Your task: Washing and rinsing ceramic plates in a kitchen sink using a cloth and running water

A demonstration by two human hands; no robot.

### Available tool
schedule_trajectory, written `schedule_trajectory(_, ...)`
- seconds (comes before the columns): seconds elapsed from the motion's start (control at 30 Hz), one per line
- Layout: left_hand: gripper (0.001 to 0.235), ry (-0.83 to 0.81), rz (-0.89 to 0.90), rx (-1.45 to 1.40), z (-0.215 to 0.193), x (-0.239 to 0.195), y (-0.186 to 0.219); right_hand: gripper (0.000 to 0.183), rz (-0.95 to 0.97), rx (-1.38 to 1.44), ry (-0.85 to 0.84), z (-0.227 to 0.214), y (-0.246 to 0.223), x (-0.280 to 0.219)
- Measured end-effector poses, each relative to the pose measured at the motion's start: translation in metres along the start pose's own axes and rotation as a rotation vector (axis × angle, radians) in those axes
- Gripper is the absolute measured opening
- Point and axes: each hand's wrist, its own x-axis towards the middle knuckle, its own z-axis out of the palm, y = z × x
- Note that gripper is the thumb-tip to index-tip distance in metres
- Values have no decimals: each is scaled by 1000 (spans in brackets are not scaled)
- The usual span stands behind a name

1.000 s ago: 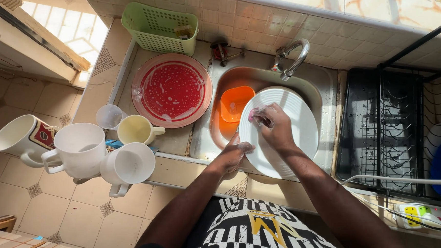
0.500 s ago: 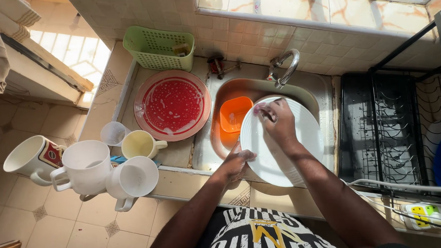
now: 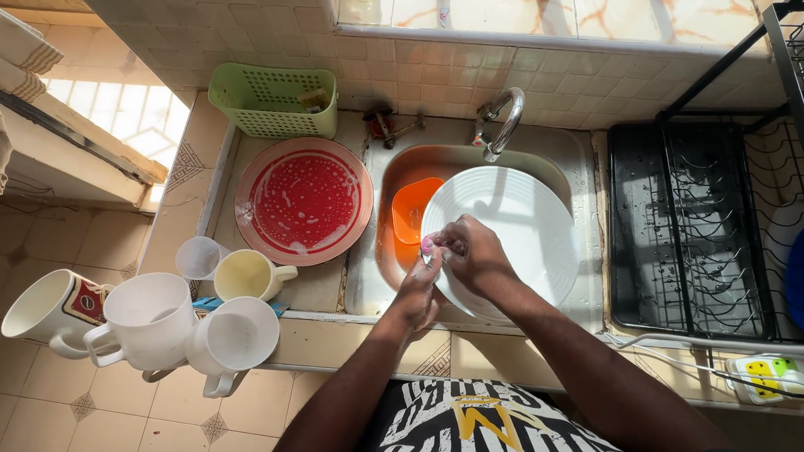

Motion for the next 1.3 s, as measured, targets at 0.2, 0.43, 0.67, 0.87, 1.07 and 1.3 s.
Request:
schedule_trajectory(0.2,46,88,66,-89,-18,9,-17,10,85,49,-139,-15,-6,-32)
schedule_trajectory(0.43,52,204,67,-51,-15,6,-13,19,228,12,-291,-70,-32,-65)
schedule_trajectory(0.67,60,260,8,44,1,1,-3,22,376,-87,-198,-98,16,-67)
schedule_trajectory(0.87,67,178,-14,79,-41,22,-34,19,49,-314,254,-77,120,-16)
schedule_trajectory(1.07,71,134,-46,70,-35,15,-30,15,-166,-153,458,-52,85,5)
schedule_trajectory(1.3,70,170,20,37,10,-7,2,15,-84,-66,212,-15,22,-51)
